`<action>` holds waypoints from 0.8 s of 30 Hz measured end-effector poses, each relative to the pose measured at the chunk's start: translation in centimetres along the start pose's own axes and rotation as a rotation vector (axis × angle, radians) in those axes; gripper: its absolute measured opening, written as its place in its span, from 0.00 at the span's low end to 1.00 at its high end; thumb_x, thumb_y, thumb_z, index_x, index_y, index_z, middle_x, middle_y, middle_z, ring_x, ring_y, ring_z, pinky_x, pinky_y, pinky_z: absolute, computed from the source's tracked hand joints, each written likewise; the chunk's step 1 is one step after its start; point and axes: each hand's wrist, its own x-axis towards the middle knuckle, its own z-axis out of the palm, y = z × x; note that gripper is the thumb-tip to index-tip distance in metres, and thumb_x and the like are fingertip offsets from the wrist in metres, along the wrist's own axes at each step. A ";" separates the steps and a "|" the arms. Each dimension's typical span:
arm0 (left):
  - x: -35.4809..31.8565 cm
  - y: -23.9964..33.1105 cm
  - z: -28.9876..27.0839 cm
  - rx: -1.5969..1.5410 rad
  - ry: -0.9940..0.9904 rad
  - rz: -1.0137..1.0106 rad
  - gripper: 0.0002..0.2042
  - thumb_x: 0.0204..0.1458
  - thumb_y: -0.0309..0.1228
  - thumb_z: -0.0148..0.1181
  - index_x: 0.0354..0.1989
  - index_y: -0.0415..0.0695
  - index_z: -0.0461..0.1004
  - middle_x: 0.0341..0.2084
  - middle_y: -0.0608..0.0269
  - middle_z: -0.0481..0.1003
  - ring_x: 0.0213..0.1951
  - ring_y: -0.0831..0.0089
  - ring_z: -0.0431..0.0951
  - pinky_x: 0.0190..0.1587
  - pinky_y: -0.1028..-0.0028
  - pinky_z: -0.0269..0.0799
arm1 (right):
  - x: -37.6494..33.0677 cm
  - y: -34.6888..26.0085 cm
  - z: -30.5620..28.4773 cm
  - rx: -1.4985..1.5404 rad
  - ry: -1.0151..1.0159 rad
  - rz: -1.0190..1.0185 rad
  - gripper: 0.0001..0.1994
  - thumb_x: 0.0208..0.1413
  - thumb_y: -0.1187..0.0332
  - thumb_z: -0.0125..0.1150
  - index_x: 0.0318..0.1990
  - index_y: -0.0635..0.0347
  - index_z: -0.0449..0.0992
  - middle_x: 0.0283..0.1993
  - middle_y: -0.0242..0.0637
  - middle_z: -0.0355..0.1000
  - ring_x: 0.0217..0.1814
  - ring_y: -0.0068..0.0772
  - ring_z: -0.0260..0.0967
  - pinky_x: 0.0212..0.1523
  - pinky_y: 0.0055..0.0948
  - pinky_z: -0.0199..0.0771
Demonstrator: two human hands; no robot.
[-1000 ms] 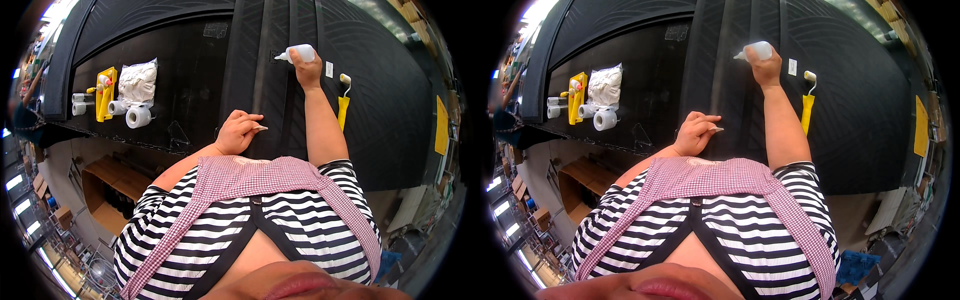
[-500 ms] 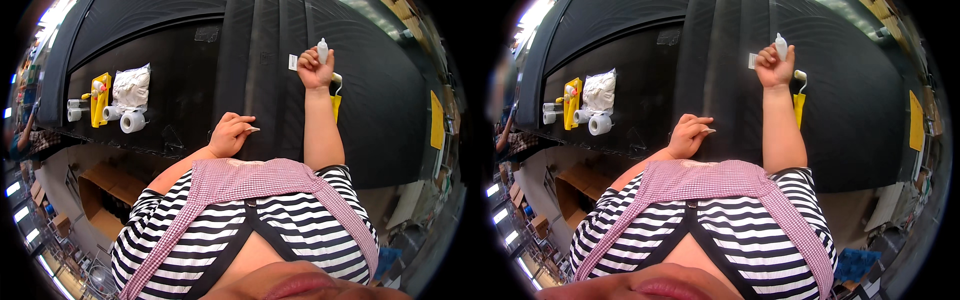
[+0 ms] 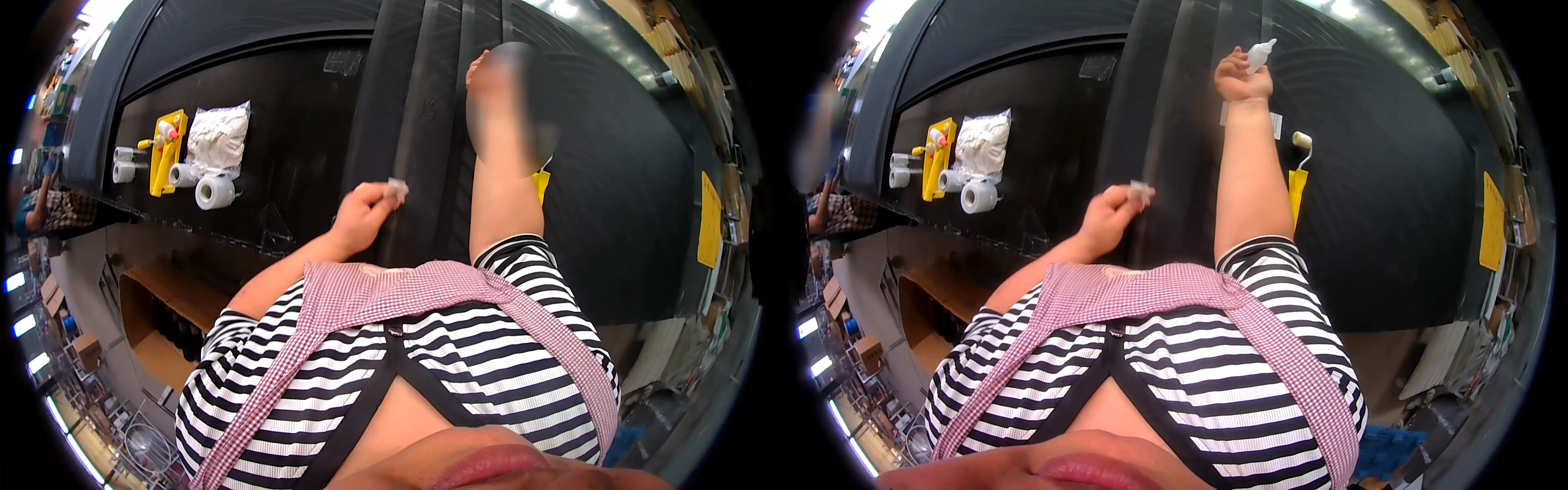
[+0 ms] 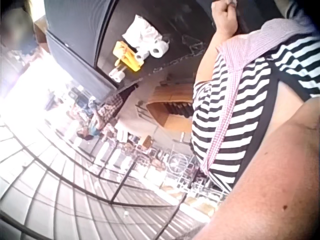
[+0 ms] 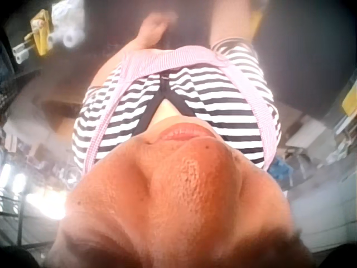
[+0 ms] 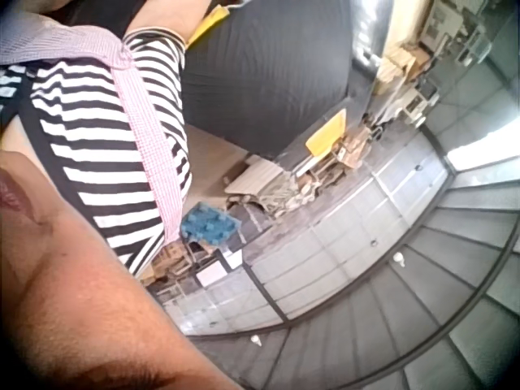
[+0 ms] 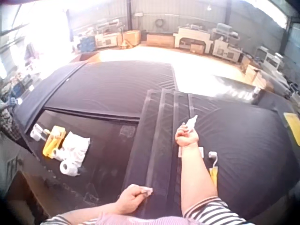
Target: The person applies adhesive labels to large black foam sheets by hand, using a bottle of glue and a small roller to secure the labels in a line across the material.
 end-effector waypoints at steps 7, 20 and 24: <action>3.2 4.6 -1.8 -0.490 0.043 -0.401 0.12 0.66 0.37 0.56 0.48 0.41 0.78 0.38 0.65 0.82 0.37 0.81 0.78 0.44 0.77 0.73 | -6.6 4.8 0.3 -0.438 -0.208 0.010 0.35 0.69 0.40 0.37 0.51 0.69 0.73 0.30 0.29 0.67 0.25 0.20 0.59 0.27 0.22 0.59; 3.3 5.5 -0.3 -0.509 0.055 -0.246 0.10 0.64 0.34 0.61 0.42 0.40 0.79 0.32 0.65 0.81 0.32 0.82 0.77 0.37 0.79 0.72 | -17.2 16.0 -3.1 -1.856 -0.202 -0.444 0.10 0.53 0.67 0.74 0.33 0.66 0.80 0.32 0.35 0.79 0.33 0.23 0.75 0.35 0.21 0.73; 3.2 5.4 -0.3 -0.518 0.057 -0.196 0.10 0.63 0.34 0.62 0.42 0.39 0.79 0.32 0.65 0.81 0.32 0.82 0.77 0.37 0.79 0.72 | -17.5 16.9 -2.8 -1.775 -0.174 -0.408 0.08 0.54 0.71 0.71 0.32 0.68 0.81 0.29 0.38 0.80 0.28 0.25 0.75 0.32 0.23 0.74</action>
